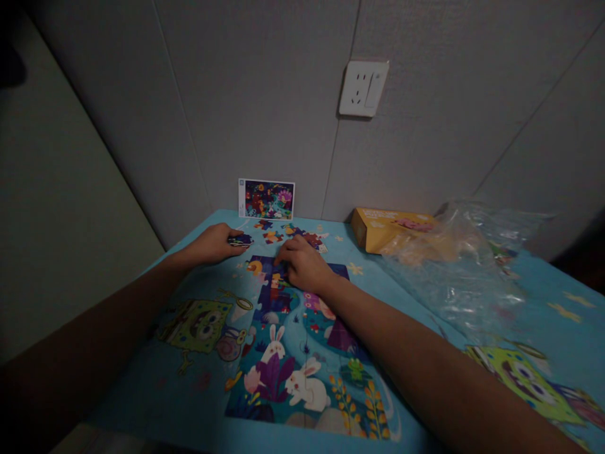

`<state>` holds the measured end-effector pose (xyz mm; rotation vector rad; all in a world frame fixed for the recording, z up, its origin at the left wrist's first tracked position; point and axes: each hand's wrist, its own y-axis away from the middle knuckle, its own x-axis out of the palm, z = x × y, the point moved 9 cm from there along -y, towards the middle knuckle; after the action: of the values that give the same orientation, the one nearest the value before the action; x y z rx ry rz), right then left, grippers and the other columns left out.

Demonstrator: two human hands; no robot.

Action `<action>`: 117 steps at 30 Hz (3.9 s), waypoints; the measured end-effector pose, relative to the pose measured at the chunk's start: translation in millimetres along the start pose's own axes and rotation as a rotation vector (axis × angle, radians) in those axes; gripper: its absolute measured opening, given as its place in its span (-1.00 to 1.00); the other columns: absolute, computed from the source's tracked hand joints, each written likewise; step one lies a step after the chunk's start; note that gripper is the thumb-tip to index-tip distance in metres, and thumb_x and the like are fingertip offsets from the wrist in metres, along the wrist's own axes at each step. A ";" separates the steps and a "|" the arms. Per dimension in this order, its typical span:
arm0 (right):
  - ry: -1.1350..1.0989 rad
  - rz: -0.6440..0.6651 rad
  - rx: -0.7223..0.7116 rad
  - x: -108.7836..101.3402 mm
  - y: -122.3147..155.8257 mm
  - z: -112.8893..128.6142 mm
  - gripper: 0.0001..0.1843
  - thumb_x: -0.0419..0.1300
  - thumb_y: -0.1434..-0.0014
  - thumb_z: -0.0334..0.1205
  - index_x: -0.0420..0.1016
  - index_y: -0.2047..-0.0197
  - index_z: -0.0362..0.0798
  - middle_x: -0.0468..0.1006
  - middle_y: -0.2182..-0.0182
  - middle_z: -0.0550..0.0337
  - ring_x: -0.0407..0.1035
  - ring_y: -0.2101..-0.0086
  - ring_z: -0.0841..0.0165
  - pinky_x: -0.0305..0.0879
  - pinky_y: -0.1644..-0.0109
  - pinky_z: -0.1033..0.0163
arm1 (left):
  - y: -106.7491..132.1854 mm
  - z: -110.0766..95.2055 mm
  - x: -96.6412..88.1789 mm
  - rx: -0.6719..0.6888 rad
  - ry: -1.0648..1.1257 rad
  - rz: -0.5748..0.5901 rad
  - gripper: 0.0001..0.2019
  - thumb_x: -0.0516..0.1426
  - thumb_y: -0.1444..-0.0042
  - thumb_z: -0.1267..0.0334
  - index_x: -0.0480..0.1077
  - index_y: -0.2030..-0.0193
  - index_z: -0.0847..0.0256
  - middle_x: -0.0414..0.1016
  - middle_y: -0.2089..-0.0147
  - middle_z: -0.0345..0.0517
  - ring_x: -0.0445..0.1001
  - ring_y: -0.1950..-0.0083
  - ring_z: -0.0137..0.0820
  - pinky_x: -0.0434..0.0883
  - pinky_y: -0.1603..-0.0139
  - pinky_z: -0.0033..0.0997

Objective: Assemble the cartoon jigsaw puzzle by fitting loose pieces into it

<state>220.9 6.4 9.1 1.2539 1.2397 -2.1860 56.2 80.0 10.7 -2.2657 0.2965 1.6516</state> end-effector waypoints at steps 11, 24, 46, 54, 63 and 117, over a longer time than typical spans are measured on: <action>0.021 -0.017 0.003 -1.9 0.2 1.1 -0.53 0.01 0.16 -0.61 0.59 0.27 -0.07 0.51 0.30 0.08 0.26 0.20 0.20 0.20 0.05 0.07 | -2.0 -3.4 1.5 0.068 0.040 -0.050 -0.55 0.23 0.03 0.00 0.58 0.06 0.23 0.60 0.22 0.08 0.51 0.19 -0.11 0.39 0.16 -0.20; -0.205 -0.195 0.387 -12.4 4.2 -21.4 -0.66 0.25 -0.19 -0.02 0.41 0.10 -0.08 0.55 0.38 0.16 0.40 0.35 0.31 0.26 0.23 0.21 | 20.9 -75.7 -7.2 0.502 0.264 -0.327 -0.53 0.24 -0.05 0.26 0.44 -0.14 0.21 0.32 -0.03 0.02 0.34 -0.14 -0.21 0.33 -0.23 -0.13; -0.299 -0.424 0.645 -27.5 23.4 -60.3 -0.74 0.05 -0.14 -0.09 0.33 0.49 -0.04 0.35 0.58 0.26 0.22 0.51 0.37 0.07 0.42 0.29 | 0.9 -54.0 39.1 0.145 0.792 0.039 -0.53 0.15 -0.03 0.29 0.39 -0.12 0.33 0.52 0.27 -0.09 0.46 0.32 -0.36 0.43 0.30 -0.36; 0.190 -0.164 1.011 -34.5 42.6 -87.3 -0.69 0.09 -0.17 -0.08 0.59 0.37 -0.06 0.59 0.42 0.03 0.42 0.35 0.22 0.10 0.33 0.23 | -4.2 -46.9 41.9 0.140 0.880 0.030 -0.52 0.22 0.03 0.29 0.43 -0.09 0.33 0.49 0.27 -0.10 0.45 0.31 -0.39 0.40 0.28 -0.40; 0.282 -0.205 0.900 -39.2 36.2 -79.7 -0.61 0.16 -0.15 0.08 0.52 0.45 -0.07 0.56 0.45 0.02 0.40 0.35 0.22 0.16 0.26 0.19 | -4.2 -51.1 44.6 0.125 1.052 0.062 -0.59 0.28 0.08 0.31 0.47 0.02 0.27 0.51 0.03 0.05 0.50 0.07 -0.26 0.46 0.12 -0.27; 0.031 -0.310 0.392 -36.3 10.7 -42.6 -0.67 0.13 -0.24 0.01 0.51 0.33 -0.08 0.46 0.35 0.09 0.34 0.26 0.28 0.22 0.14 0.20 | 1.6 -55.4 45.4 0.131 1.097 0.181 -0.50 0.32 0.12 0.33 0.40 -0.03 0.32 0.52 0.25 -0.10 0.51 0.25 -0.37 0.45 0.16 -0.31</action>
<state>270.6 30.4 23.4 1.3104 1.1121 -2.7466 118.7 58.7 -17.2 -2.8515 0.8229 0.2533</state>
